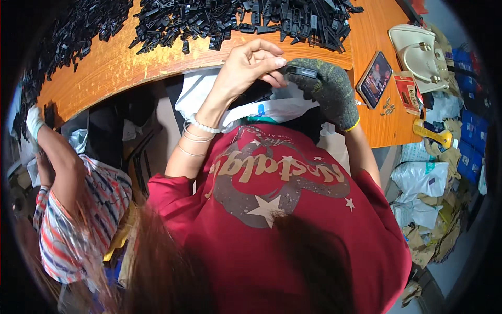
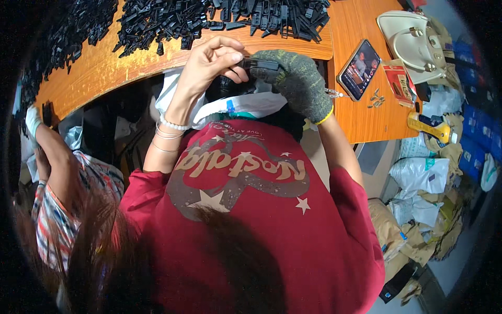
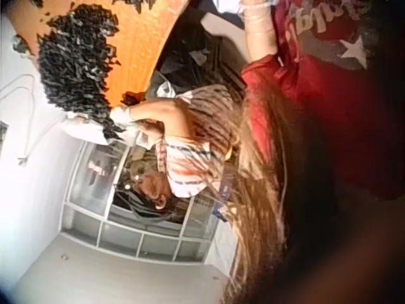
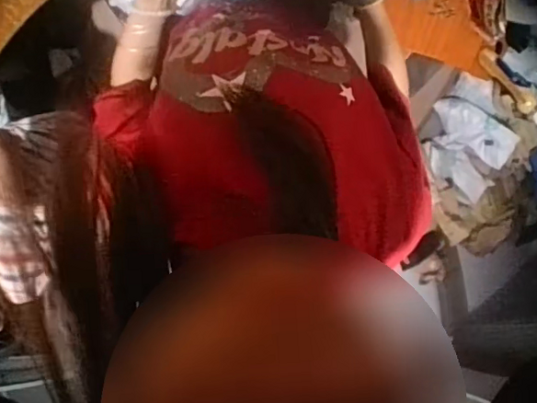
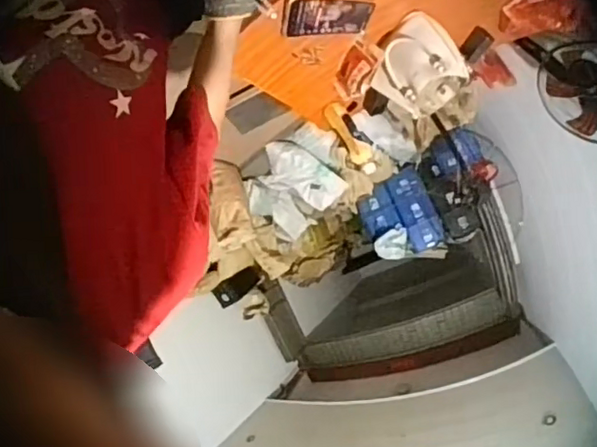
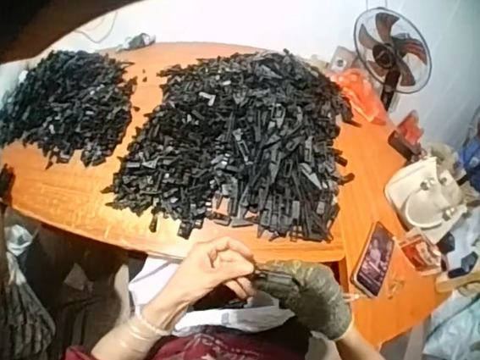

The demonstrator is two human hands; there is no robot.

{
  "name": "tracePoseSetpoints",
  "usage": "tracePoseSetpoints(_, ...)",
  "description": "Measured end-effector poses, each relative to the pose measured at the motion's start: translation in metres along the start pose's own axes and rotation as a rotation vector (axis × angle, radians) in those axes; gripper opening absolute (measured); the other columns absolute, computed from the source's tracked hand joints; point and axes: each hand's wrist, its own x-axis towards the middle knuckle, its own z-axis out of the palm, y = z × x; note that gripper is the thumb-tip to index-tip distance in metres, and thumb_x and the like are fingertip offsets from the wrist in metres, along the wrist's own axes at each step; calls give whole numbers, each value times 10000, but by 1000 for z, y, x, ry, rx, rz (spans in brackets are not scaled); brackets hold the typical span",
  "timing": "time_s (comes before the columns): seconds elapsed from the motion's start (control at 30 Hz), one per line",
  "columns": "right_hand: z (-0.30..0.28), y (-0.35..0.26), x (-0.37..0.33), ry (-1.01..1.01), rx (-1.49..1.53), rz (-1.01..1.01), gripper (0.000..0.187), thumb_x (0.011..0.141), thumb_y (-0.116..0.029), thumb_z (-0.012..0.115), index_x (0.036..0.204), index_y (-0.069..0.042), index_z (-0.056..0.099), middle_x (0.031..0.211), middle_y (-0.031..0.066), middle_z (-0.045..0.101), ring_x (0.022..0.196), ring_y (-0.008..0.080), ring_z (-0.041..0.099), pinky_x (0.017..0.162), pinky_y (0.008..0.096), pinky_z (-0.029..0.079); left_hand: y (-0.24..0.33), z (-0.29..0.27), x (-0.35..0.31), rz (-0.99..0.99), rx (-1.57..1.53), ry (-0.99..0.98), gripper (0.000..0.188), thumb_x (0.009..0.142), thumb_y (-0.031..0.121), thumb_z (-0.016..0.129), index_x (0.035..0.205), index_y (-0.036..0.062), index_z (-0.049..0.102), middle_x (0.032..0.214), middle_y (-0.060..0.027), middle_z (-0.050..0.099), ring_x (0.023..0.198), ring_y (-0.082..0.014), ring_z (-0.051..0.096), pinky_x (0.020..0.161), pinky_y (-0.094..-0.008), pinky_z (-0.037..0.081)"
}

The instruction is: Trimming excess material from small black plastic components using a hand tool and sorting them into a bag.

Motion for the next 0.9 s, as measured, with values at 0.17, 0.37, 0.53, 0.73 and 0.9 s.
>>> tracePoseSetpoints(0.17,3,-5,0,-2,262,97,304,749,-32,614,1048,-62,662,828,80,621,620,207,607,544,309,487,0,7,-2,-54,-70,25,294,887,148,645,1030,-80,525,747,-190,645,599,-252,675,491,-279,547)
tracePoseSetpoints(0.37,14,2,-5,-3,545,258,203,834,-101,626,1022,-30,656,754,88,634,609,134,605,520,266,464,-8,8,-3,-113,65,101,241,866,147,669,906,-51,536,651,-120,636,517,-207,648,429,-246,504)
tracePoseSetpoints(0.53,13,5,-4,-78,290,59,217,824,-124,635,1030,-90,695,839,85,667,641,178,620,599,292,497,-12,9,4,123,813,277,358,766,252,771,744,-28,550,620,-67,590,548,-147,568,522,-274,451)
tracePoseSetpoints(0.73,14,4,-16,-39,778,525,175,911,-188,599,975,-37,662,733,-3,595,571,62,524,493,209,423,-24,13,40,581,1172,445,244,830,222,679,840,-13,616,810,-125,569,667,-307,593,591,-388,473)
tracePoseSetpoints(0.9,23,14,-19,-2,704,467,148,909,-130,583,975,-27,666,768,22,608,599,82,546,521,226,452,-19,37,73,627,1444,364,387,804,377,688,823,5,584,787,-139,570,630,-322,602,532,-402,475)
